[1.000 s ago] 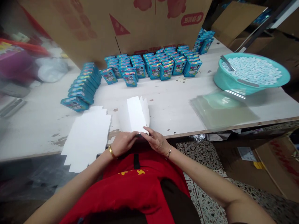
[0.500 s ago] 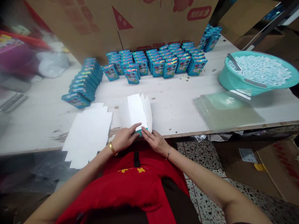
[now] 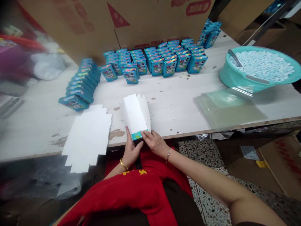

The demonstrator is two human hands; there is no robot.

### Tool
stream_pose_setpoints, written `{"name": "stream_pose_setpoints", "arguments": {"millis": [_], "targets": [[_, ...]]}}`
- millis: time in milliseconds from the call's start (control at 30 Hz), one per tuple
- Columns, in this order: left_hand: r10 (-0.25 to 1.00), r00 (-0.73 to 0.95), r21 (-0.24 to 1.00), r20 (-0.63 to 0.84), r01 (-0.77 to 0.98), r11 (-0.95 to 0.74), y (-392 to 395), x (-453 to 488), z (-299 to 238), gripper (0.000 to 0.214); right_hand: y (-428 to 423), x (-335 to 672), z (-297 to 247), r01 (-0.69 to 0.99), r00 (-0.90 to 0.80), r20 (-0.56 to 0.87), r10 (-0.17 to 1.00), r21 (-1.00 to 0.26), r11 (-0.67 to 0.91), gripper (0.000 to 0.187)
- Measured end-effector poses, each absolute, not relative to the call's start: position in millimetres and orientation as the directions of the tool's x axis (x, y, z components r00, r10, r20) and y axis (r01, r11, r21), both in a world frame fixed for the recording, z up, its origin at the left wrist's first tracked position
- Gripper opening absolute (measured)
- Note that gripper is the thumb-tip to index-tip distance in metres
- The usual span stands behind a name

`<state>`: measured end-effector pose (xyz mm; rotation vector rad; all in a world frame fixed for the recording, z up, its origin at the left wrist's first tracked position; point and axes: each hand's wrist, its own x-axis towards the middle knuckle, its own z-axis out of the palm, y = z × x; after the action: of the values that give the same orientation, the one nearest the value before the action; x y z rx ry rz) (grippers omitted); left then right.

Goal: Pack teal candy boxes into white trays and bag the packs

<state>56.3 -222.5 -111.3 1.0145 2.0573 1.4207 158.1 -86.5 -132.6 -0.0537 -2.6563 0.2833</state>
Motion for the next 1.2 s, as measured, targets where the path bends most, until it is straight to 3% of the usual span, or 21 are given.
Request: {"name": "stream_pose_setpoints", "arguments": {"millis": [133, 267, 433, 600, 667, 767, 833, 867, 933, 1000, 1100, 1200], "targets": [[0.672, -0.739, 0.927, 0.051, 0.286, 0.244, -208, 63, -104, 0.067, -90, 154, -132, -0.01, -0.878, 0.464, 0.118, -0.264, 0.964, 0.045], [0.61, -0.788, 0.908, 0.078, 0.31, 0.283, -205, 61, -102, 0.056, -99, 148, -123, 0.122, -0.902, 0.362, 0.235, -0.308, 0.943, 0.032], [0.61, -0.79, 0.898, 0.068, 0.314, 0.307, -205, 59, -104, 0.058, -113, 137, -105, 0.337, -0.89, 0.207, 0.406, -0.302, 0.892, 0.018], [0.624, -0.78, 0.907, 0.044, 0.293, 0.302, -207, 59, -104, 0.058, -118, 129, -92, 0.381, -0.899, 0.118, 0.422, -0.267, 0.885, 0.021], [0.687, -0.726, 0.902, 0.035, 0.319, 0.291, -215, 51, -102, 0.063, -114, 129, -89, 0.384, -0.905, 0.084, 0.416, -0.258, 0.887, 0.02], [0.853, -0.518, 0.841, 0.06, 0.487, 0.237, -233, 21, -94, 0.089, -91, 135, -85, 0.323, -0.937, 0.049, 0.346, -0.254, 0.912, 0.018], [0.912, -0.38, 0.69, 0.153, 0.702, 0.177, -239, -9, -84, 0.102, -65, 143, -80, 0.195, -0.976, 0.042, 0.214, -0.266, 0.944, 0.017], [0.924, -0.321, 0.572, 0.209, 0.806, 0.15, -238, -24, -78, 0.099, -50, 147, -77, 0.118, -0.99, 0.038, 0.134, -0.277, 0.954, 0.016], [0.945, -0.166, 0.329, 0.281, 0.942, 0.068, -227, -48, -67, 0.066, -20, 153, -70, -0.019, -1.0, 0.02, -0.013, -0.31, 0.951, 0.015], [0.972, 0.007, 0.183, 0.235, 0.982, -0.052, -206, -60, -56, 0.025, 7, 154, -63, -0.097, -0.994, -0.011, -0.106, -0.322, 0.942, 0.014], [0.989, 0.138, 0.133, 0.06, 0.98, -0.145, -170, -58, -43, 0.028, 41, 147, -57, -0.127, -0.988, -0.054, -0.147, -0.275, 0.953, 0.015], [0.99, 0.064, 0.234, -0.126, 0.972, -0.033, -141, -51, -39, 0.035, 64, 141, -55, -0.112, -0.989, -0.066, -0.133, -0.253, 0.961, 0.015]]}}
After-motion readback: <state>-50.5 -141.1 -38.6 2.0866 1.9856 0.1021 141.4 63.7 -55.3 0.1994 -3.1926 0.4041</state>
